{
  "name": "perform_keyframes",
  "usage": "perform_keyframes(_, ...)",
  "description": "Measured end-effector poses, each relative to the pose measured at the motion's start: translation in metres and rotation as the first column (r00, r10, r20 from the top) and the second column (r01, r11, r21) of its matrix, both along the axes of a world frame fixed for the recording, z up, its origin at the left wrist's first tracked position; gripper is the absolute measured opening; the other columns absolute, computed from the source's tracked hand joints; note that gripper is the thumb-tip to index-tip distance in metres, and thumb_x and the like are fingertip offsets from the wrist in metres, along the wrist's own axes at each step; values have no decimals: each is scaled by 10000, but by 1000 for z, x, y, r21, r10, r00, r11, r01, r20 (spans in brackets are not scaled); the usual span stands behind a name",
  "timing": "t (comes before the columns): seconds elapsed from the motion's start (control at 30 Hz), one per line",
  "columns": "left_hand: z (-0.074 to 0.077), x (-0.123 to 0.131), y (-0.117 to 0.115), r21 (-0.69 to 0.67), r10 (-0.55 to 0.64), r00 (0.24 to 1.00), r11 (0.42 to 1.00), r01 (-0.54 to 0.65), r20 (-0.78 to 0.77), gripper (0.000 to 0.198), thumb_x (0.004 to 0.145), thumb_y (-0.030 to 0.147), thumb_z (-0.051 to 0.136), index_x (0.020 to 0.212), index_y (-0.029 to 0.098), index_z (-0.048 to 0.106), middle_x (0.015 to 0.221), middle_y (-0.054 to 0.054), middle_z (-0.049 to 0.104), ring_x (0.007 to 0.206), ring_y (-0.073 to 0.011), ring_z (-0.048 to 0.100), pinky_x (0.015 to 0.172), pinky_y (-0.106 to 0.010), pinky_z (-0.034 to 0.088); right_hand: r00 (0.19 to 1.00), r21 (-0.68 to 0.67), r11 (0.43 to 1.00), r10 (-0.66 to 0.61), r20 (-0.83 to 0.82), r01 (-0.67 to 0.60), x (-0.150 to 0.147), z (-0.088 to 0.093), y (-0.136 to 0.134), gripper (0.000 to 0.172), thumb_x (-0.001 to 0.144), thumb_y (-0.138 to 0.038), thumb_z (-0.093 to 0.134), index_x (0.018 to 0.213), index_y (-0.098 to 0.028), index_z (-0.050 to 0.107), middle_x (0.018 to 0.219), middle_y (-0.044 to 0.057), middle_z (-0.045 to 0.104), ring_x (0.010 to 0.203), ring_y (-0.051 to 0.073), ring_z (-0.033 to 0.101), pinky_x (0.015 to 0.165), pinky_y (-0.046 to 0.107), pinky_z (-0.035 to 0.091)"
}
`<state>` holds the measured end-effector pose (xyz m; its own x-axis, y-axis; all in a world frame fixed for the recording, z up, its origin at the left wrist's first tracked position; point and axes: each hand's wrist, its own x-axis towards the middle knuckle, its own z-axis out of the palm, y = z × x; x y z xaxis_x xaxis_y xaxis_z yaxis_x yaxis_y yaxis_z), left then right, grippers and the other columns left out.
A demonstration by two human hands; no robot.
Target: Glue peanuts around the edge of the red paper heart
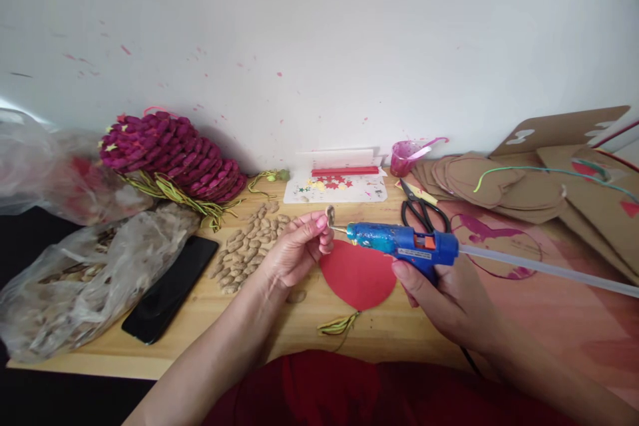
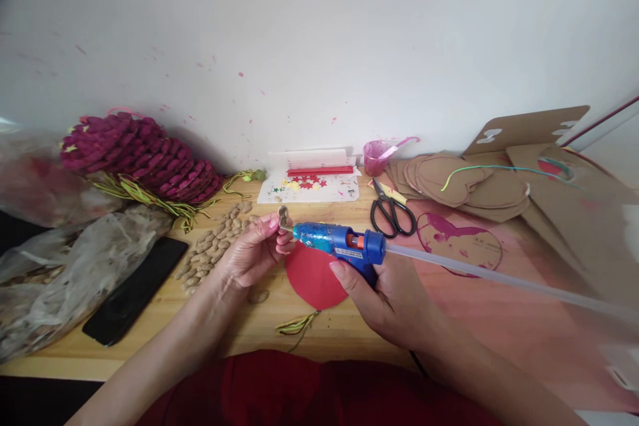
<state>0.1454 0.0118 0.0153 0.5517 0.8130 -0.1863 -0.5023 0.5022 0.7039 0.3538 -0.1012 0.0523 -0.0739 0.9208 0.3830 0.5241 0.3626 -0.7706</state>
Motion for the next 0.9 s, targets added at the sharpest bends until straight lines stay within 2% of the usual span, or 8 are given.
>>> perform_keyframes(0.07,0,0,0,4,-4,1000,1000,4,0,325,661,259,940,669,105,654,611,18,518,570,-61,467,509,-161,408,1000,0,1000,16,-6,-16,0,-1,0,152,971,-217,543,1041,-289,658,867,1,734,778,201,695,752,333,547)
perform_keyframes(0.13,0,0,0,9,-4,1000,1000,4,-2,325,664,260,938,669,105,653,615,19,516,570,-60,464,508,-161,406,1000,-8,1000,25,-9,-25,1,-1,0,165,969,-213,550,1061,-290,664,833,0,725,796,207,699,772,335,544)
perform_keyframes(0.3,1,0,0,5,-4,1000,1000,4,17,313,673,253,932,687,110,654,635,20,518,578,-61,468,505,-157,406,1000,-31,999,-10,-4,10,2,-2,-1,122,972,-246,545,881,-265,624,572,-31,570,590,183,596,609,318,490)
perform_keyframes(0.43,0,-1,1,-2,-18,999,1000,18,40,294,684,232,925,697,113,656,644,19,526,575,-58,471,508,-154,416,1000,-42,999,-7,2,7,2,-3,-1,154,995,-280,517,890,-263,629,550,-41,541,504,156,515,538,304,440)
perform_keyframes(0.53,0,-1,1,-2,-23,999,1000,24,49,288,694,230,919,700,115,654,649,21,524,578,-58,473,507,-153,417,1000,-29,999,-21,9,21,2,-4,0,204,985,-291,529,788,-250,564,545,-38,528,507,150,509,527,298,427)
perform_keyframes(0.63,0,-1,0,-5,-19,998,1000,19,54,287,692,224,920,700,116,654,651,24,518,580,-57,472,505,-150,414,999,-13,1000,-28,17,28,2,-6,0,194,968,-269,549,775,-247,541,550,-43,525,510,144,505,527,292,420)
perform_keyframes(0.8,0,-1,-1,-6,-24,999,1000,24,47,311,675,231,932,680,117,642,651,25,512,576,-53,467,504,-148,411,1000,1,1000,-3,7,3,2,-2,1,171,962,-248,550,793,-257,574,703,-4,641,648,177,608,609,304,488)
perform_keyframes(0.9,1,-1,-1,0,-28,999,1000,28,40,317,681,243,930,688,116,639,646,31,495,574,-48,454,503,-141,399,1000,-13,1000,20,-21,-20,1,1,2,264,958,-256,553,696,-260,527,729,8,653,749,205,661,707,331,529)
